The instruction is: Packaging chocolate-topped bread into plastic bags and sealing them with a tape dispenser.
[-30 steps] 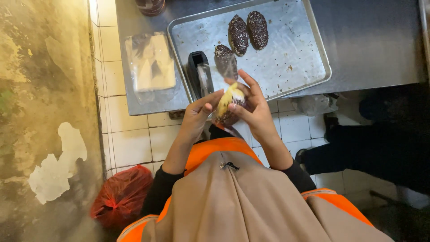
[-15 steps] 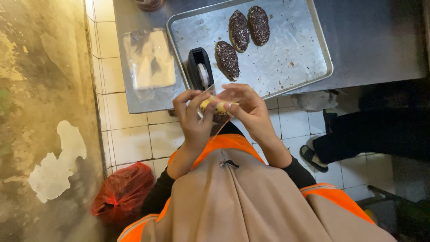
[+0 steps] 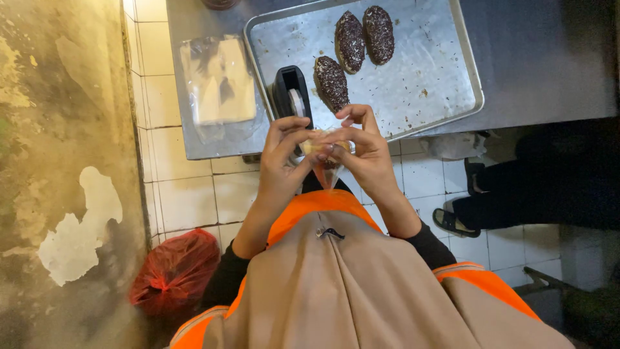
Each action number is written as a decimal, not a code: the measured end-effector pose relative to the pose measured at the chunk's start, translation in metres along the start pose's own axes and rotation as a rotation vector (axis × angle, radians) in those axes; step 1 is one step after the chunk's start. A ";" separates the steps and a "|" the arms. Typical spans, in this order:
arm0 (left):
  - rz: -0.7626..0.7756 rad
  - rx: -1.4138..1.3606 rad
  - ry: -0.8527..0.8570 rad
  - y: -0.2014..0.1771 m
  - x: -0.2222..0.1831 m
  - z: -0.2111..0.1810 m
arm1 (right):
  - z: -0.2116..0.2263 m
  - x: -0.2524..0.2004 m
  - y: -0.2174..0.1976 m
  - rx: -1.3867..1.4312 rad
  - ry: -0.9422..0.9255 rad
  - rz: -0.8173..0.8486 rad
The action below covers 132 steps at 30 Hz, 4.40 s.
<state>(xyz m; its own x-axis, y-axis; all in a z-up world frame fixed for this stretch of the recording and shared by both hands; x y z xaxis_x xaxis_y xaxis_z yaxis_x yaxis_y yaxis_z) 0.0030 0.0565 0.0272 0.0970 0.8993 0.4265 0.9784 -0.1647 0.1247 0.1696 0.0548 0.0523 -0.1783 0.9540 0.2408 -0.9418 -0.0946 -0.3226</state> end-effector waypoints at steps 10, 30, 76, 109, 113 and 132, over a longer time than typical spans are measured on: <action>0.054 -0.308 -0.355 -0.008 -0.012 0.046 | -0.012 0.001 -0.001 0.202 0.186 0.169; 0.173 0.190 0.027 -0.001 0.003 0.009 | 0.004 0.005 -0.008 -0.327 0.020 0.085; -0.504 -0.413 -0.410 -0.107 -0.074 0.090 | -0.234 0.003 0.037 0.207 0.624 0.055; 0.211 -1.229 -0.197 -0.022 0.010 0.018 | 0.026 0.021 0.006 0.401 0.214 0.505; 0.299 -1.216 -0.198 -0.007 0.022 0.015 | 0.067 0.025 0.017 -0.047 -0.001 0.581; -0.454 -1.375 -0.793 0.024 0.037 0.114 | -0.034 0.047 -0.041 0.014 0.065 0.376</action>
<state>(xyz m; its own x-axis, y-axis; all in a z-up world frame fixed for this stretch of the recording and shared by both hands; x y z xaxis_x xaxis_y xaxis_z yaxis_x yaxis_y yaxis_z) 0.0511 0.1323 -0.0559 0.3518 0.8700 -0.3454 0.1086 0.3286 0.9382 0.2098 0.1129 0.0452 -0.4940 0.8681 0.0491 -0.8181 -0.4449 -0.3643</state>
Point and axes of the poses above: each hand's wrist, its own x-axis towards the middle knuckle, its own y-axis out of the palm, z = x × y, the point moved 6 cm from there along x, towards the middle knuckle, and after that the axes turned 13 degrees about -x, right-handed, at the moved point
